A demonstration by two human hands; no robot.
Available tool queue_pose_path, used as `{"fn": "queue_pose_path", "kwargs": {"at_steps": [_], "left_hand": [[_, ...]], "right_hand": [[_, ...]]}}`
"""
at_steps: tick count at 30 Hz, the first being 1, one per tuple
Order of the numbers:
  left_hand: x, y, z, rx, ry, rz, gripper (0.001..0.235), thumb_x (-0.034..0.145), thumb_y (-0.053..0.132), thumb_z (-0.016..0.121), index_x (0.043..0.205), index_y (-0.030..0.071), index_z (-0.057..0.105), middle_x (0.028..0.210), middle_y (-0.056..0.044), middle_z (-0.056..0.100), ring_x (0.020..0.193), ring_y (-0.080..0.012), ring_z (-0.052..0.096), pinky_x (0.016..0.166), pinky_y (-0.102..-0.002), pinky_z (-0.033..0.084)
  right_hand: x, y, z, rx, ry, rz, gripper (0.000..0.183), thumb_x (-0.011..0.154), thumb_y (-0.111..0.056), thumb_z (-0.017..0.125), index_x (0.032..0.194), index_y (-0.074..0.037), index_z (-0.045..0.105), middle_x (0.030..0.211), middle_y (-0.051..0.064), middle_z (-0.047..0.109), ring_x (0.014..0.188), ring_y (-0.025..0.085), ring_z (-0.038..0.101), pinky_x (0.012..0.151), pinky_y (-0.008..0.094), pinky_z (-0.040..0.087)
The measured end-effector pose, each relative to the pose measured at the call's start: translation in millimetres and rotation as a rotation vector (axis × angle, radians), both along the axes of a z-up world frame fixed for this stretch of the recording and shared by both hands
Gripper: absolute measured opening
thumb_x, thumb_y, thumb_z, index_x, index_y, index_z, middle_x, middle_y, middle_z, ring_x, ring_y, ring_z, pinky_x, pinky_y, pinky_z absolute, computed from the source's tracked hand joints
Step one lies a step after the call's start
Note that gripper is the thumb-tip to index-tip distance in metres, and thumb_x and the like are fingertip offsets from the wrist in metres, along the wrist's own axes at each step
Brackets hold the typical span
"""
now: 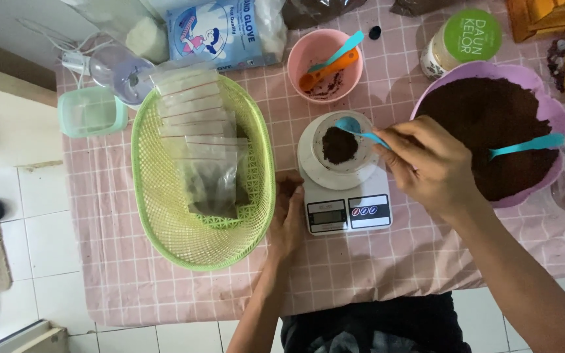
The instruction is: The person measures ground coffee from a large bowl into small plastic bags using a spoon, weighs each bag on a digital scale, and seals the bags.
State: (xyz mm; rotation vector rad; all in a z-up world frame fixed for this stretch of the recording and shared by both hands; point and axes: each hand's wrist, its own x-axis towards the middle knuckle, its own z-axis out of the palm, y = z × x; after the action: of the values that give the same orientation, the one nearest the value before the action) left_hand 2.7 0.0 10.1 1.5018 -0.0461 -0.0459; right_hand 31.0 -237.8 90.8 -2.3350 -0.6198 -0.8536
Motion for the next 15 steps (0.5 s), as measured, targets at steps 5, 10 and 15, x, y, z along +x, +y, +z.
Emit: {"fn": "queue_pose_path", "kwargs": {"at_steps": [5, 10, 15], "left_hand": [[-3, -4, 5, -0.031, 0.051, 0.018, 0.014, 0.106, 0.013, 0.049, 0.117, 0.007, 0.057, 0.107, -0.013, 0.058, 0.112, -0.0271, 0.057, 0.104, -0.046, 0.046], [-4, -3, 4, 0.007, 0.043, 0.003, 0.017, 0.107, 0.018, 0.048, 0.120, 0.008, 0.055, 0.110, -0.014, 0.058, 0.114, -0.0281, 0.059, 0.107, -0.046, 0.046], [-2, -3, -2, -0.052, -0.007, 0.022, 0.011, 0.106, 0.010, 0.049, 0.114, 0.008, 0.056, 0.104, -0.012, 0.058, 0.106, -0.0242, 0.058, 0.099, -0.043, 0.049]], "right_hand": [[-5, 9, 7, 0.055, 0.047, 0.052, 0.007, 0.097, -0.003, 0.077, 0.102, 0.001, 0.080, 0.089, 0.012, 0.069, 0.072, 0.026, 0.066, 0.066, 0.033, 0.055], [-6, 12, 7, 0.101, 0.087, 0.069, 0.005, 0.096, -0.001, 0.078, 0.100, 0.001, 0.080, 0.088, 0.011, 0.070, 0.072, 0.024, 0.067, 0.068, 0.031, 0.055], [-12, -6, 1, 0.045, 0.083, -0.034, 0.007, 0.099, -0.003, 0.079, 0.103, 0.002, 0.080, 0.092, 0.014, 0.070, 0.078, 0.029, 0.069, 0.069, 0.036, 0.056]]}}
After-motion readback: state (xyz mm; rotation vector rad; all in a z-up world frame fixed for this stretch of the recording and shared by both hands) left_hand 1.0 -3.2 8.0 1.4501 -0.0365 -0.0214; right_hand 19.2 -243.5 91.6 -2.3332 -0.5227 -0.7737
